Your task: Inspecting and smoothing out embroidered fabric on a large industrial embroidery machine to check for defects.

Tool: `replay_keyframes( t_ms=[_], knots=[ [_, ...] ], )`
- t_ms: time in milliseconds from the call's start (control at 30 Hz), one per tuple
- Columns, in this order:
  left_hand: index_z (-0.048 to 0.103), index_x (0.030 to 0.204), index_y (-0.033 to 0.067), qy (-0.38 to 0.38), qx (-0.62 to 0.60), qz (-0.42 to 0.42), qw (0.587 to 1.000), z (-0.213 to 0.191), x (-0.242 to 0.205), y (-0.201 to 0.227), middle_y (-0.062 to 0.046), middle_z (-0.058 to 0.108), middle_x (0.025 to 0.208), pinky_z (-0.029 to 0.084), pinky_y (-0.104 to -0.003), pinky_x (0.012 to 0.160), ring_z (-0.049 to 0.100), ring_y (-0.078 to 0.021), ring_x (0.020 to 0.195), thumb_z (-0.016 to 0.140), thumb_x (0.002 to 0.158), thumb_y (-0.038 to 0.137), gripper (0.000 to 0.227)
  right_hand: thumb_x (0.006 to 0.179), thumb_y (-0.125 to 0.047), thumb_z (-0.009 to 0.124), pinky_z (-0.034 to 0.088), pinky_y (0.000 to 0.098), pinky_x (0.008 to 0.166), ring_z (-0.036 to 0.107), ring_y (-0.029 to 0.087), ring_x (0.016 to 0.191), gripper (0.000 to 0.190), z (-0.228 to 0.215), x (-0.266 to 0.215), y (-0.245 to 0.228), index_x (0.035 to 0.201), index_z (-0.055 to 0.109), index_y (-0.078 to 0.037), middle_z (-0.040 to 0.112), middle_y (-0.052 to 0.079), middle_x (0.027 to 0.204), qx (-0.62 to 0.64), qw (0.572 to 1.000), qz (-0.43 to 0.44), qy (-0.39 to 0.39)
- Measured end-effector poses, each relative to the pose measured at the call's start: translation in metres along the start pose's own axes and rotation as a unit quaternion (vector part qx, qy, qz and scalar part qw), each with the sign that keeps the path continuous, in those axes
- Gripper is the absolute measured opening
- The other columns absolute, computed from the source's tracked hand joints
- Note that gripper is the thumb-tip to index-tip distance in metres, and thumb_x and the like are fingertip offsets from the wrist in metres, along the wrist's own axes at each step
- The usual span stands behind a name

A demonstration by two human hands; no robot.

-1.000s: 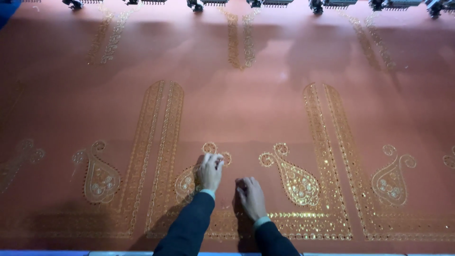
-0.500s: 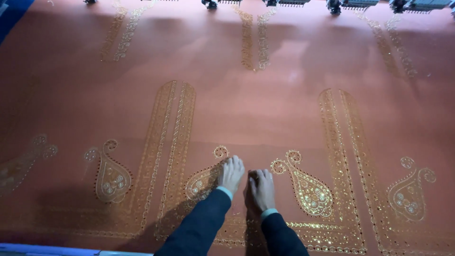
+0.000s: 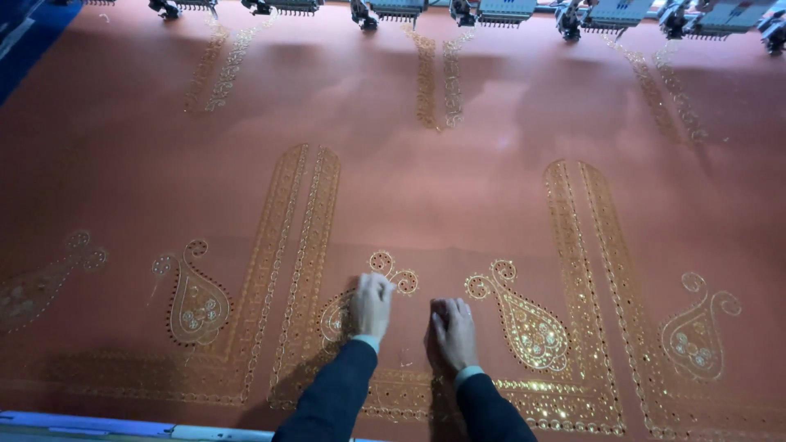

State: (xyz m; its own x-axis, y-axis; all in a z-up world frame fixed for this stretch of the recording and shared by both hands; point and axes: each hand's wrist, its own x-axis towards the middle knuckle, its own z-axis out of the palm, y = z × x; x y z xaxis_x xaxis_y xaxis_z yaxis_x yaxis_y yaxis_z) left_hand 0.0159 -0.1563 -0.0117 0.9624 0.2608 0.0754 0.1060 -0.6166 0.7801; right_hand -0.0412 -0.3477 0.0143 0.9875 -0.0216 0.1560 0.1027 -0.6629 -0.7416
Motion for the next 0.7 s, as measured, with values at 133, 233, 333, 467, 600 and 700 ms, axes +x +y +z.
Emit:
replay_keyframes(
  t_ms=[133, 233, 333, 467, 600, 700],
  knots=[
    [0.069, 0.097, 0.0177, 0.082, 0.001, 0.021, 0.996, -0.003, 0.025, -0.016, -0.008, 0.062, 0.103, 0.052, -0.046, 0.078, 0.068, -0.0308, 0.084, 0.078, 0.085, 0.011, 0.017, 0.091, -0.017, 0.058, 0.046, 0.0439, 0.083, 0.056, 0.030, 0.092, 0.010, -0.006, 0.002, -0.029, 0.092, 0.066, -0.012, 0.064, 0.009, 0.094, 0.026, 0.998, 0.049, 0.024],
    [0.071, 0.103, 0.0181, 0.080, 0.072, 0.033, 0.994, 0.005, 0.029, -0.017, -0.008, 0.060, 0.106, 0.052, -0.049, 0.072, 0.066, -0.0339, 0.086, 0.079, 0.087, 0.016, 0.018, 0.088, -0.013, 0.057, 0.046, 0.0426, 0.081, 0.056, 0.029, 0.091, 0.011, -0.010, -0.002, -0.033, 0.093, 0.066, -0.012, 0.063, 0.009, 0.094, 0.018, 0.999, 0.040, 0.009],
    [0.065, 0.082, 0.0142, 0.042, 0.179, 0.088, 0.979, 0.026, 0.040, -0.028, -0.006, 0.060, 0.095, 0.056, -0.044, 0.067, 0.060, -0.0278, 0.090, 0.075, 0.092, 0.017, 0.014, 0.090, -0.014, 0.057, 0.047, 0.0413, 0.084, 0.057, 0.027, 0.094, 0.011, -0.008, 0.004, -0.036, 0.094, 0.067, -0.011, 0.066, 0.009, 0.096, 0.006, 0.996, 0.084, 0.003],
    [0.060, 0.124, 0.0033, 0.056, 0.349, 0.124, 0.927, 0.060, 0.040, -0.040, -0.019, 0.059, 0.133, 0.059, -0.044, 0.066, 0.062, -0.0349, 0.112, 0.066, 0.083, 0.004, 0.042, 0.093, -0.017, 0.056, 0.048, 0.0421, 0.084, 0.057, 0.028, 0.094, 0.013, -0.004, 0.004, -0.030, 0.099, 0.067, -0.012, 0.066, 0.009, 0.098, -0.013, 0.998, 0.065, -0.006],
    [0.056, 0.104, 0.0122, 0.056, 0.383, 0.080, 0.919, 0.054, 0.037, -0.029, -0.011, 0.061, 0.103, 0.059, -0.036, 0.061, 0.068, -0.0261, 0.089, 0.072, 0.082, 0.042, 0.040, 0.091, -0.017, 0.058, 0.047, 0.0432, 0.084, 0.057, 0.030, 0.096, 0.010, -0.005, 0.001, -0.032, 0.094, 0.067, -0.013, 0.066, 0.009, 0.097, -0.004, 0.997, 0.074, 0.000],
    [0.062, 0.068, 0.0129, -0.107, 0.148, 0.030, 0.983, 0.004, 0.027, 0.017, -0.018, 0.066, 0.084, 0.052, -0.057, 0.067, 0.068, -0.0414, 0.076, 0.055, 0.080, 0.023, 0.018, 0.093, -0.019, 0.059, 0.047, 0.0450, 0.087, 0.058, 0.032, 0.098, 0.013, 0.001, 0.002, -0.016, 0.101, 0.068, -0.013, 0.066, 0.009, 0.099, -0.017, 0.999, 0.046, 0.005]
  ],
)
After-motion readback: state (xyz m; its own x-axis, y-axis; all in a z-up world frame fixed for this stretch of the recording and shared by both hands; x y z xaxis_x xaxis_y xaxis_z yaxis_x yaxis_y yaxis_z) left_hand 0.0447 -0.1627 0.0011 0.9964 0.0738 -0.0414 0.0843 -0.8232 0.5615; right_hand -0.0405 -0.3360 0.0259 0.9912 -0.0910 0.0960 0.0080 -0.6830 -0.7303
